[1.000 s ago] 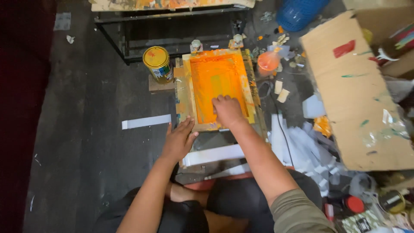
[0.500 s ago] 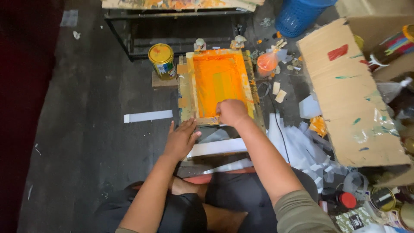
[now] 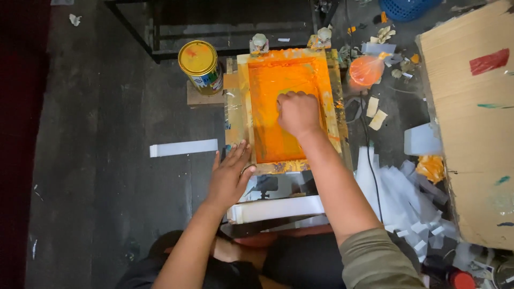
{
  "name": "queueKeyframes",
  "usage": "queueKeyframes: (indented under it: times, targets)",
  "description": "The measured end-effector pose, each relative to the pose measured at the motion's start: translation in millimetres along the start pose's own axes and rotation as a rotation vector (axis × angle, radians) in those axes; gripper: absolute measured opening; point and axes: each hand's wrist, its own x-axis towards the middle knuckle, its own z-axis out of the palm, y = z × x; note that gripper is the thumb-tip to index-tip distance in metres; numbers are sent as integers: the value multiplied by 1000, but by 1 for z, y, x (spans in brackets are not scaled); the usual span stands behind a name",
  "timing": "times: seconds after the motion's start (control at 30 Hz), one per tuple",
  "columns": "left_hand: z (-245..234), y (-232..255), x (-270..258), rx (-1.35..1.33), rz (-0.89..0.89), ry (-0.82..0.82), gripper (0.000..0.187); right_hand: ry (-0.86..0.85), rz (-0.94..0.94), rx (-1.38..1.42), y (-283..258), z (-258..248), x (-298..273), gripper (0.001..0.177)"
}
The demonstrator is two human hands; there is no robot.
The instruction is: The person uses a squeegee to spread orange ink evenly across a screen printing frame. They then pick up a white strip of material, fold it, and place it on the floor before repeating the process with another strip.
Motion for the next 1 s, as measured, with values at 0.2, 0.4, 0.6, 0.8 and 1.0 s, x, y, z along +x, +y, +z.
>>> queueKeyframes:
  times: [0.2, 0.4, 0.6, 0.8, 1.0]
  targets:
    - [3, 0, -10, 5, 25, -3, 57, -168, 30, 24, -7, 11, -35, 36]
    - [-6, 14, -40, 96, 42, -62, 57, -394, 47, 130, -34, -36, -82, 21]
    - [5, 15, -58, 131, 11, -63, 62, -521, 67, 259, -44, -83, -109, 31]
    - [4, 15, -54, 110, -6, -46, 54, -471, 59, 252, -35, -62, -97, 19]
    - [0, 12, -32, 109, 12, 41, 48, -279, 10, 35, -17, -46, -43, 25]
